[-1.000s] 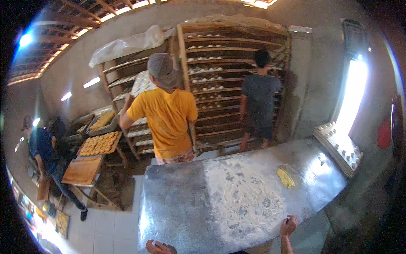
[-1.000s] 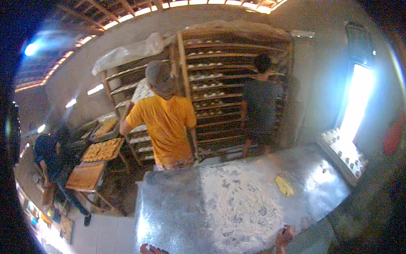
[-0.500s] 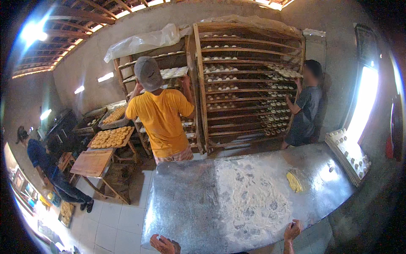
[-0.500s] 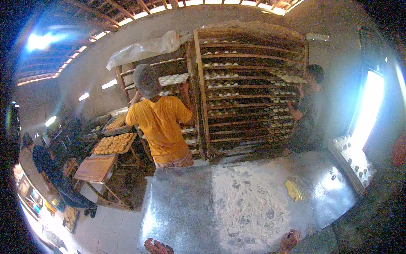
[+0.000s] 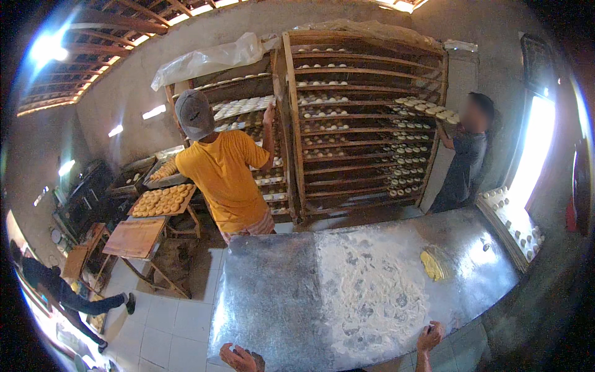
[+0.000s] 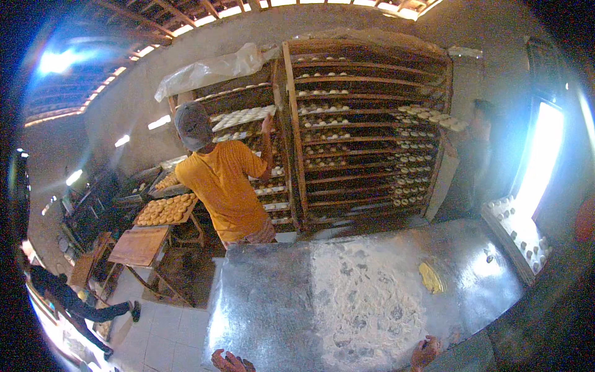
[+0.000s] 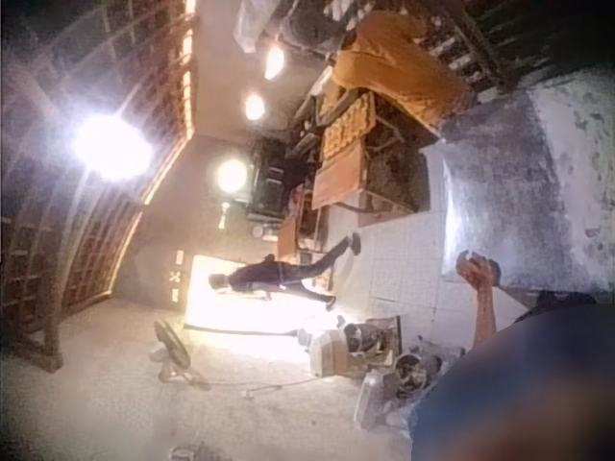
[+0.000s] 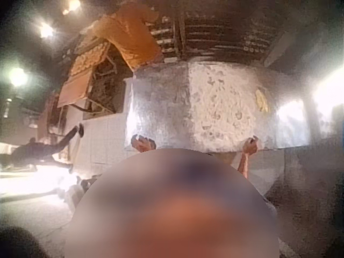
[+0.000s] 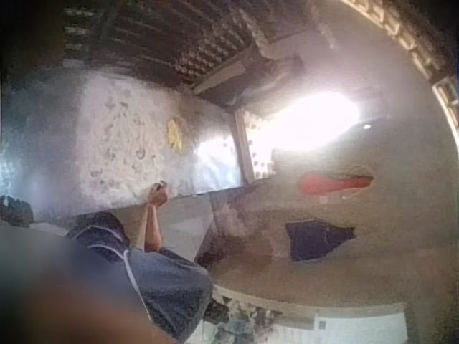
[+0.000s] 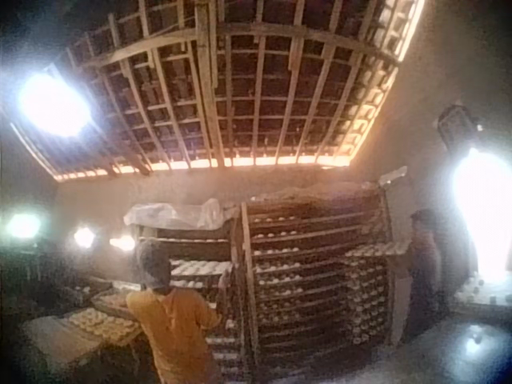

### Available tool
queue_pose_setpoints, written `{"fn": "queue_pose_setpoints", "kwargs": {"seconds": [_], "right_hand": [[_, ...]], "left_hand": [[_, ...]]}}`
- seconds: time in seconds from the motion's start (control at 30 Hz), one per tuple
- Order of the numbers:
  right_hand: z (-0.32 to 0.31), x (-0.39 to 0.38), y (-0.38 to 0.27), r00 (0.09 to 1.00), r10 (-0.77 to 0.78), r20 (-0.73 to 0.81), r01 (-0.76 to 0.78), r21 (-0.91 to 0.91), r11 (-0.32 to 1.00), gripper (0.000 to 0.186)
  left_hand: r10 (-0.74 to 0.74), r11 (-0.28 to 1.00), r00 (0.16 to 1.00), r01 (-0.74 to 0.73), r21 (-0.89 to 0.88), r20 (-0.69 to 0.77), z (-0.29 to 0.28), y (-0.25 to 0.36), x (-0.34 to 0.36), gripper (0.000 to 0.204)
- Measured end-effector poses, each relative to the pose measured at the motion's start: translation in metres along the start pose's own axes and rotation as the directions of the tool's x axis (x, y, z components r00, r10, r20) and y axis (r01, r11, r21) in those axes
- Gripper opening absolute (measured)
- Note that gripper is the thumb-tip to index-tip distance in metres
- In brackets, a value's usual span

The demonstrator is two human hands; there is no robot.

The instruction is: The person shapes small dough balls into rings by hand on a floured table and places them on a wooden board. Another person assists by moving trays of dough to and from a nearby rack.

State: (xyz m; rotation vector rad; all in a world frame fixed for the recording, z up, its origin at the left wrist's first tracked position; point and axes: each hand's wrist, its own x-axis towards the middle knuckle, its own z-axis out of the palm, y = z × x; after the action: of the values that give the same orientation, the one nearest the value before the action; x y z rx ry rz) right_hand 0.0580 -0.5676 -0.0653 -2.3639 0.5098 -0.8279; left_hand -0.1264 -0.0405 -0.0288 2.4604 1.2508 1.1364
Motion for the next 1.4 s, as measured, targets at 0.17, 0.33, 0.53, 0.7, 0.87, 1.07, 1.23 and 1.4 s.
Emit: {"fn": "queue_pose_setpoints", "kwargs": {"seconds": [0.17,0.33,0.53,0.7,0.87,1.07,1.23,1.4], "right_hand": [[0.006,0.001,0.004,0.998,0.002,-0.056,-0.003,-0.022,1.000,0.020],[0.007,0.002,0.000,0.997,-0.009,-0.072,0.005,-0.055,0.998,0.021],[0.003,0.002,-0.007,0.999,-0.011,-0.049,0.007,-0.068,0.998,0.020],[0.003,0.003,-0.007,0.999,0.028,-0.043,-0.032,-0.100,0.994,0.020],[0.007,0.002,-0.002,0.984,-0.134,-0.122,0.120,-0.114,0.986,0.017],[0.007,0.002,-0.006,0.995,-0.044,-0.090,0.033,-0.114,0.993,0.016],[0.003,0.000,-0.005,0.990,-0.098,-0.102,0.085,-0.123,0.989,0.017],[0.017,-0.002,0.016,0.994,-0.061,-0.093,0.047,-0.144,0.988,0.019]], "left_hand": [[-0.053,0.995,0.999,0.052,-0.089,-0.001,0.009,-0.011,-0.001,0.033],[-0.008,0.994,1.000,0.006,-0.109,-0.023,0.021,-0.021,-0.006,0.036],[-0.014,0.989,1.000,0.015,-0.148,0.009,0.012,-0.027,-0.008,0.037],[-0.009,0.985,0.999,0.015,-0.172,0.033,0.004,-0.018,-0.005,0.039],[-0.009,0.980,0.999,0.019,-0.200,0.051,0.001,-0.009,-0.003,0.039],[0.027,0.981,0.999,-0.033,-0.192,-0.031,0.005,-0.013,-0.001,0.038],[0.013,0.971,0.998,-0.026,-0.239,-0.055,0.003,-0.013,0.003,0.037],[-0.017,0.975,1.000,0.012,-0.220,-0.022,0.011,-0.011,0.000,0.035]]}}
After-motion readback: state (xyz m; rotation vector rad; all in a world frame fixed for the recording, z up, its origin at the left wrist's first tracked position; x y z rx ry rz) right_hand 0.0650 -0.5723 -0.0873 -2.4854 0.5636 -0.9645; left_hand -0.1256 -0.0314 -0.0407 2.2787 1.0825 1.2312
